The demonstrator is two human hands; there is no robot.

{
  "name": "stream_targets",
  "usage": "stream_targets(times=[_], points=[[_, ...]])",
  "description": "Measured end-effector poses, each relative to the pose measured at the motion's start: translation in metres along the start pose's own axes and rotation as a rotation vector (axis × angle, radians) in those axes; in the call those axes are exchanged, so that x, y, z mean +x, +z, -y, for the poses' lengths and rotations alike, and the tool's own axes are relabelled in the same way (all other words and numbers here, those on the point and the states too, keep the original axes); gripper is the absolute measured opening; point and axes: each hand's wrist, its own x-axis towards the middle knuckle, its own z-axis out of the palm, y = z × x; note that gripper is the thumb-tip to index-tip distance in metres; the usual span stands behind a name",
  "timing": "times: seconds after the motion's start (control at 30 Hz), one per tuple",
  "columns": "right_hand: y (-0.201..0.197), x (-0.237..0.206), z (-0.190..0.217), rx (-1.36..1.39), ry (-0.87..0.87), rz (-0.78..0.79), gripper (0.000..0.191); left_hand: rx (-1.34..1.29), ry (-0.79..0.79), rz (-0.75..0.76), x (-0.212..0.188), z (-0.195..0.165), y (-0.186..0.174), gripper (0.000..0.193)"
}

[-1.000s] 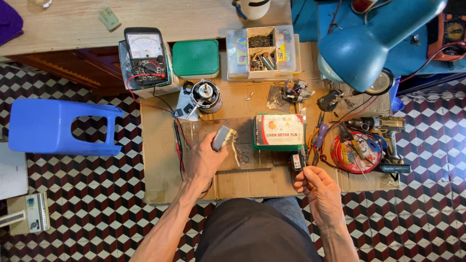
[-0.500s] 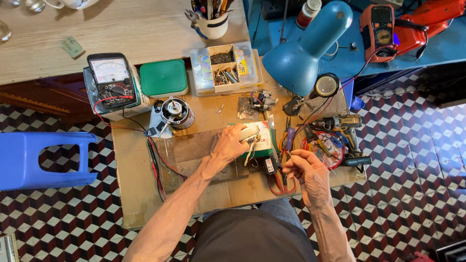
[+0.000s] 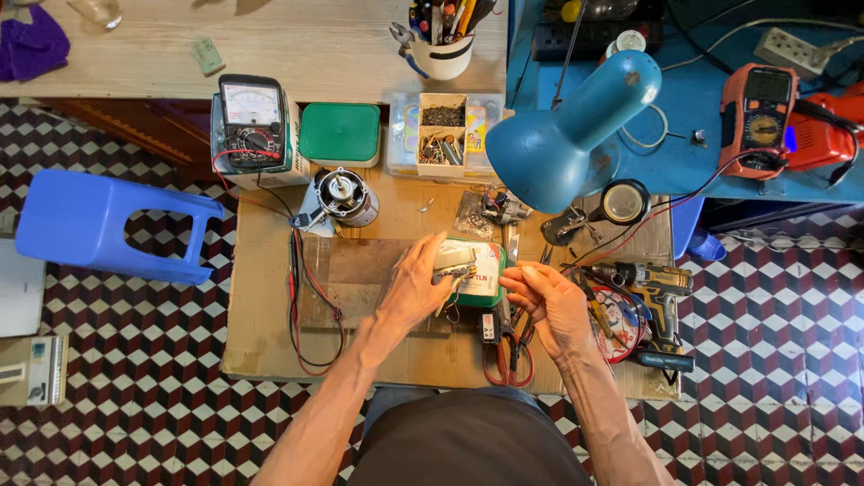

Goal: The person works at a cluttered workbench, manipulating a small motor and its wiring. They use pliers to strip wire insulation, a flashlight to illuminate the workspace, and a screwdriver to adjust components. The person also opens a small box to retrieve screws and continues to assemble or repair the motor.

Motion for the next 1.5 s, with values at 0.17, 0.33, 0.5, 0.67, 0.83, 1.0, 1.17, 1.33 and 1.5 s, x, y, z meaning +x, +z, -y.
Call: stream_targets(times=[0.17, 0.33, 0.5, 0.67, 0.83, 1.0, 1.17, 1.33, 1.5], points=[[-0.025, 0.022, -0.017, 0.074, 0.092, -0.028, 0.017, -0.057, -0.225, -0.082, -0.015, -0.051, 0.000, 0.034], [-0.020, 0.027, -0.023, 0.058, 0.105, -0.058, 0.018, -0.056, -0.429, -0.125, -0.026, -0.065, 0.017, 0.022], [0.007, 0.026, -0.022, -0.223, -0.068, -0.062, 0.023, 0.081, -0.322, -0.183, -0.033, -0.056, 0.030, 0.020], [0.031, 0.024, -0.020, -0.278, -0.091, -0.072, 0.024, 0.083, -0.313, -0.178, -0.030, -0.048, 0.038, 0.017], [0.042, 0.030, -0.026, -0.293, -0.106, -0.145, 0.024, 0.097, -0.313, -0.174, -0.025, -0.044, 0.040, 0.011], [0.042, 0.031, -0.029, -0.317, -0.109, -0.110, 0.024, 0.105, -0.284, -0.199, -0.022, -0.042, 0.041, 0.009], [0.044, 0.028, -0.028, -0.334, -0.122, -0.087, 0.024, 0.118, -0.281, -0.190, -0.021, -0.039, 0.042, 0.009], [0.045, 0.028, -0.028, -0.342, -0.138, -0.077, 0.023, 0.133, -0.259, -0.191, -0.019, -0.036, 0.044, 0.009], [0.045, 0.028, -0.028, -0.329, -0.139, -0.075, 0.023, 0.176, -0.237, -0.181, -0.018, -0.033, 0.045, 0.009]])
